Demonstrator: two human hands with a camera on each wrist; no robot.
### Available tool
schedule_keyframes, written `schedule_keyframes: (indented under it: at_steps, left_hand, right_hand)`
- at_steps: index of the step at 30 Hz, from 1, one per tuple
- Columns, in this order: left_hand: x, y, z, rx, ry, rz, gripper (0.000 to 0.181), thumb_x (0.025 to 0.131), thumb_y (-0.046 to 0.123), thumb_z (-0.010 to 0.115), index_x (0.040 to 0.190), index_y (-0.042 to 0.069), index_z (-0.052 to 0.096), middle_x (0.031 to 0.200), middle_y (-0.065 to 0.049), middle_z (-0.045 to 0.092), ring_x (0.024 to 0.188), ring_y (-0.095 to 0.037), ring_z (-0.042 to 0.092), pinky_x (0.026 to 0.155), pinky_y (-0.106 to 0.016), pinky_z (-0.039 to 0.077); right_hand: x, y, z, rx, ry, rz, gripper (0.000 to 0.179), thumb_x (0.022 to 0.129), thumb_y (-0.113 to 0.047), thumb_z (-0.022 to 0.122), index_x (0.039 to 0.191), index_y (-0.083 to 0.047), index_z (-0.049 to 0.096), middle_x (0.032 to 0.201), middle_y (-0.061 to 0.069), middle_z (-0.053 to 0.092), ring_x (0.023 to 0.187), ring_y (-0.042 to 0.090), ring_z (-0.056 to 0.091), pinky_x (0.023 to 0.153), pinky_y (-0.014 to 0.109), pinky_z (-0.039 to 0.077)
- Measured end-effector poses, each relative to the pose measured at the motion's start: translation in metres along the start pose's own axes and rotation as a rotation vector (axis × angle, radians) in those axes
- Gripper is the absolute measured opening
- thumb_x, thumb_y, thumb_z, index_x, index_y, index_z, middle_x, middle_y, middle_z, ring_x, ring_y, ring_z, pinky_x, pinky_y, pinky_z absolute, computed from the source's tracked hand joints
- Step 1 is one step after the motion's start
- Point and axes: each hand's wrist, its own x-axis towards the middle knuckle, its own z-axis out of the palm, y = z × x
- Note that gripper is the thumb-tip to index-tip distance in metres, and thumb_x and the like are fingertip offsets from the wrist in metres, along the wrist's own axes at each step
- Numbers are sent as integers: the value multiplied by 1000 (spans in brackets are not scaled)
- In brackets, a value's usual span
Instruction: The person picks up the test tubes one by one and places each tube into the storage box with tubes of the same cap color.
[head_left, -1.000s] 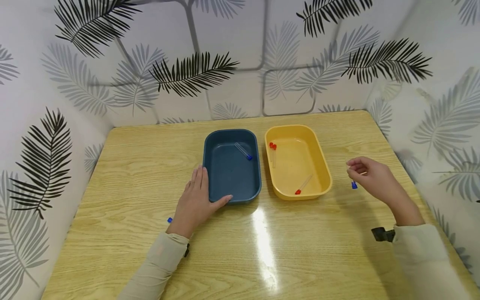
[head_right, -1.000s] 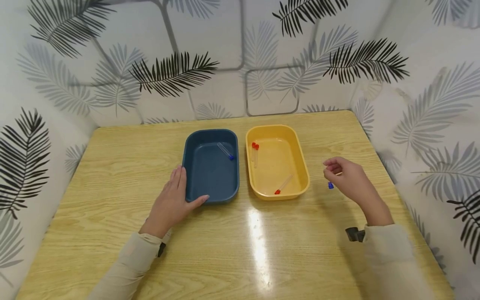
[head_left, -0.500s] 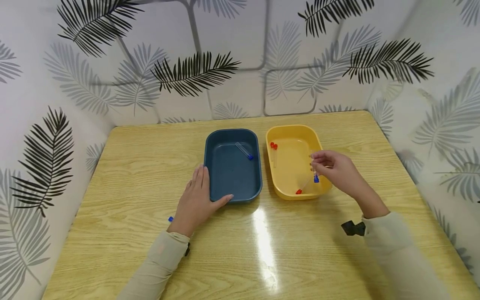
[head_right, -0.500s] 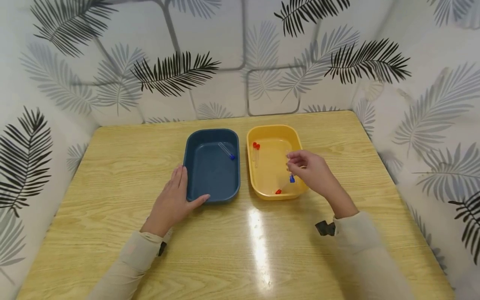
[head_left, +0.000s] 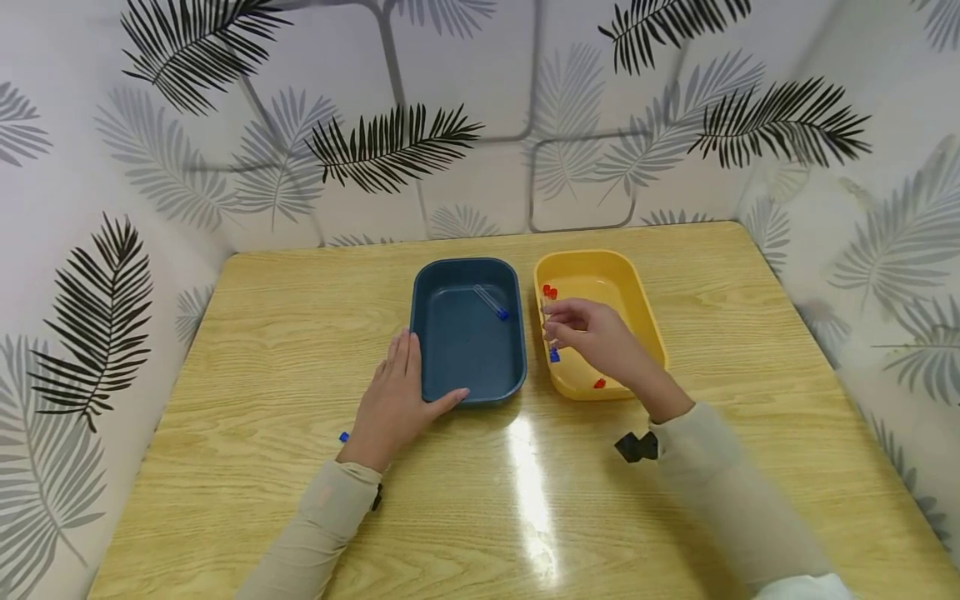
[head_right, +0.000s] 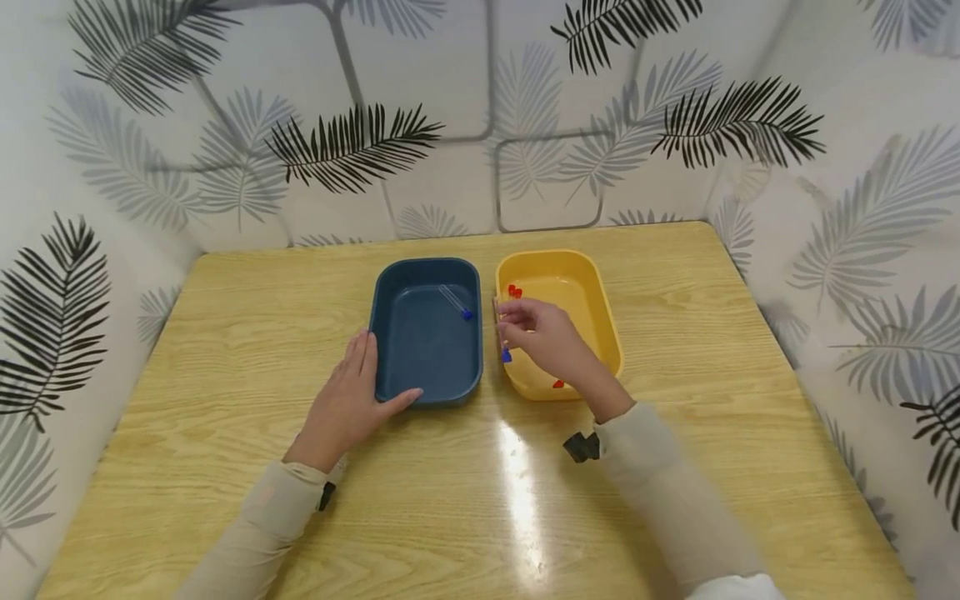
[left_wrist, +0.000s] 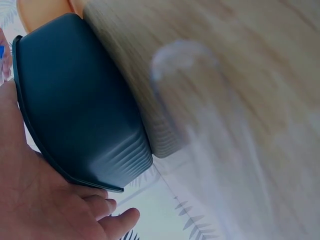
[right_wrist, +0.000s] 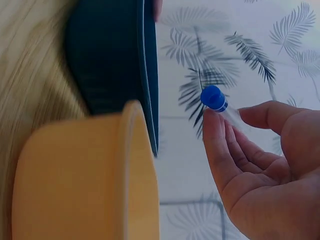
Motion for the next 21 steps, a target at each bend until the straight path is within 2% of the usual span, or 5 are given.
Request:
schedule_keyframes:
  at_steps: [3,11,15,21]
  left_hand:
    - [0,1,0,2,-2,-5,113,75,82,37,148,2,6,154,-14,5,141,-24,1,109,-46,19]
    - [1,1,-1,19,9,0,114,74,83,33,148,0,8,154,-15,8,141,-27,6,108,-46,22]
    - [1,2,-2,23,9,5,114,75,83,32,148,-1,9,154,-15,8,141,-27,6,109,-46,21]
    - [1,2,-2,22,-3,4,113,76,83,31,148,-1,9,154,-15,8,141,-27,5,109,-46,21]
  right_hand:
    - [8,-3,14,50,-2,19,32,92,-14,60,117,4,57,102,18,63,86,25,64,75,33,54]
    - [22,-10,50,153,-53,36,29,92,-11,58,117,2,57,107,21,62,96,35,62,78,35,53]
    - [28,-15,65,191,-73,66,28,92,-9,57,117,4,57,109,24,61,97,33,63,78,35,52]
    - [40,-9,89,254,-92,116,29,92,-7,57,117,8,56,105,24,62,93,30,65,76,33,53]
